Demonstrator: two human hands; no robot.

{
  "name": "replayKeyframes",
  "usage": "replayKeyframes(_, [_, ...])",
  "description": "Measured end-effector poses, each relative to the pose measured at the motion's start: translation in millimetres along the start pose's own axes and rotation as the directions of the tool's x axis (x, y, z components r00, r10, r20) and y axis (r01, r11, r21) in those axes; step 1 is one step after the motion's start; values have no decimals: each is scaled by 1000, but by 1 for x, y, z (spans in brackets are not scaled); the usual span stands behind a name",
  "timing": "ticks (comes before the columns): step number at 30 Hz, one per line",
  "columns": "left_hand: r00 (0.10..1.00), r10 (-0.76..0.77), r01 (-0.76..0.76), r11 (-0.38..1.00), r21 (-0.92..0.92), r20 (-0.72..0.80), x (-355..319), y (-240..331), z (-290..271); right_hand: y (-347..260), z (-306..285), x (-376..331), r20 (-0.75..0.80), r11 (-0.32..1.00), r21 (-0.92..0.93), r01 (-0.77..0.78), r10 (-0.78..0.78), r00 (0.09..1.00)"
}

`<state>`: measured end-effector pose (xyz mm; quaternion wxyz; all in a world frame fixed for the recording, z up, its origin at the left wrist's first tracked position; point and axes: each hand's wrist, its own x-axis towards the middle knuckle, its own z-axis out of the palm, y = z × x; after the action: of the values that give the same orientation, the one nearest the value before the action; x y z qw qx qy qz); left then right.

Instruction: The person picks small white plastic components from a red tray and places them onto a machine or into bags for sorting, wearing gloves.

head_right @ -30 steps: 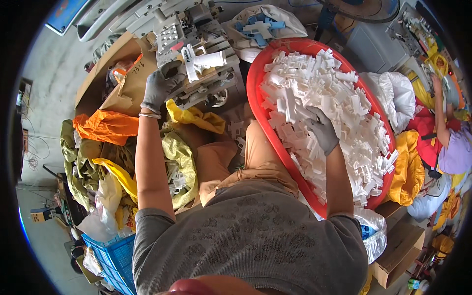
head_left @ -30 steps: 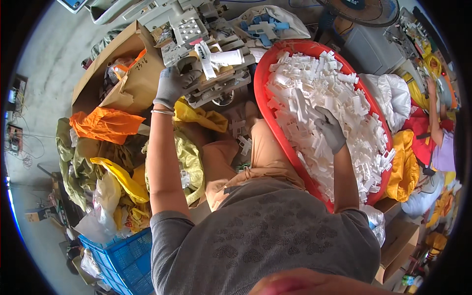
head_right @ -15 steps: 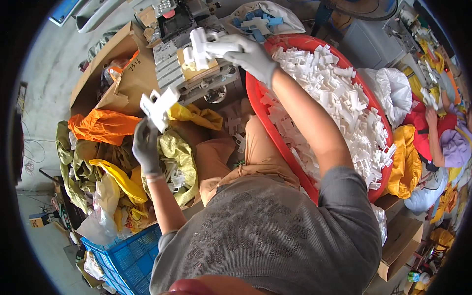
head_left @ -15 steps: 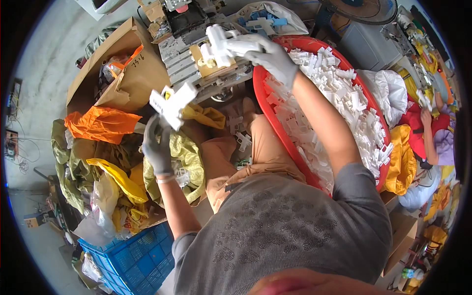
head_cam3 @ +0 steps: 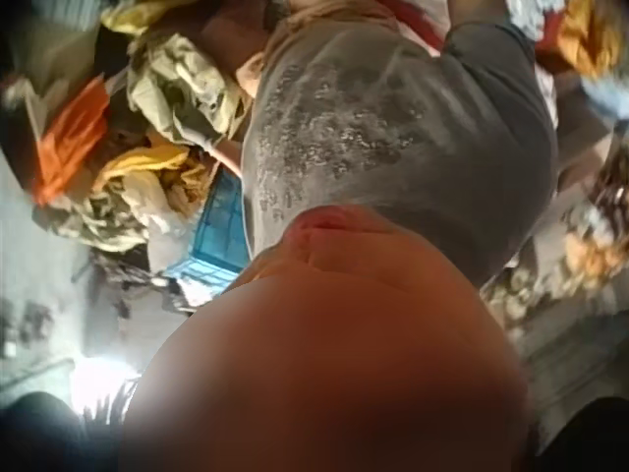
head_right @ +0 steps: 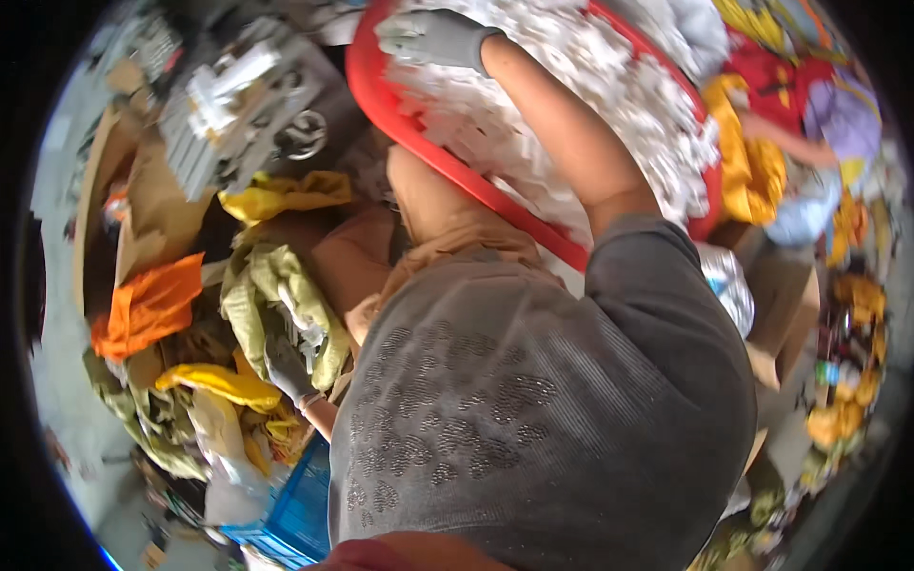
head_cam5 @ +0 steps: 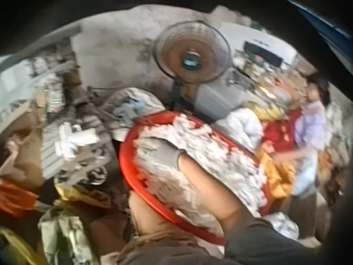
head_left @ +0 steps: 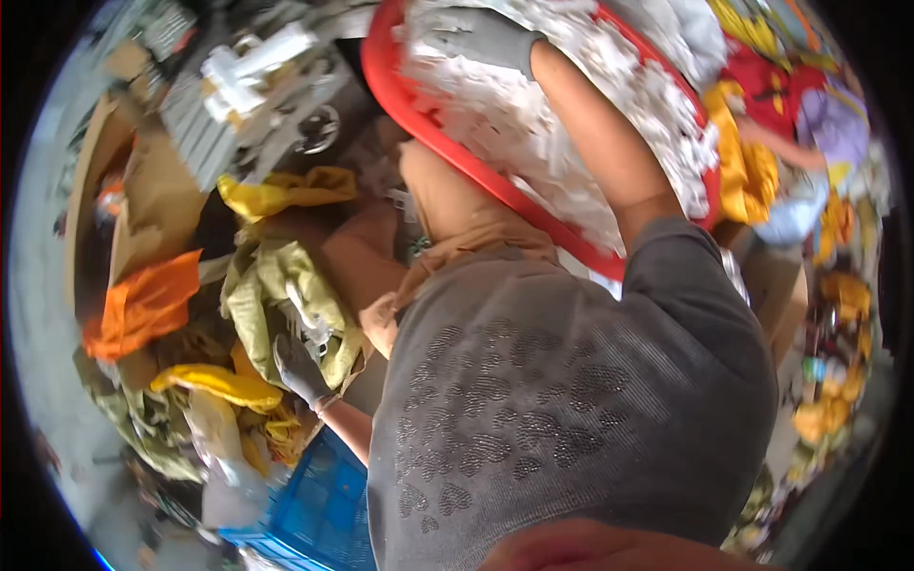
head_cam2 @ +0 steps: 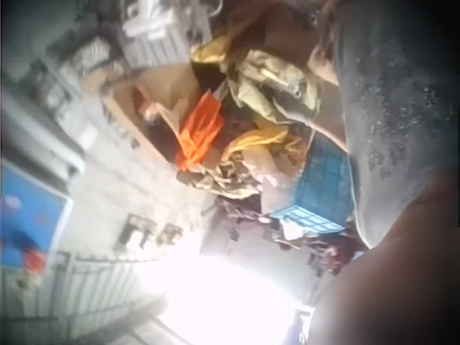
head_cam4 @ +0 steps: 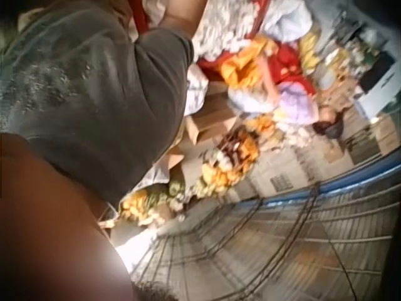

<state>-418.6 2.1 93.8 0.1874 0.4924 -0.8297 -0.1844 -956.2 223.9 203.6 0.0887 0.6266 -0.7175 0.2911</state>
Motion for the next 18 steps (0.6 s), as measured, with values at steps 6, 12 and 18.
replayKeyframes(6, [739, 104, -169, 985, 33, 665, -3, 17, 51, 39, -2, -202, 270, 598, -432, -675, 800, 536])
replayKeyframes(12, [692, 173, -345, 932, 110, 701, 7, 46, 53, -23, 28, -267, 260, 444, -621, -646, 894, 365])
replayKeyframes(18, [692, 366, -510, 858, 62, 622, 21, 66, 36, -25, 59, -256, 154, 699, -546, -462, 625, 765])
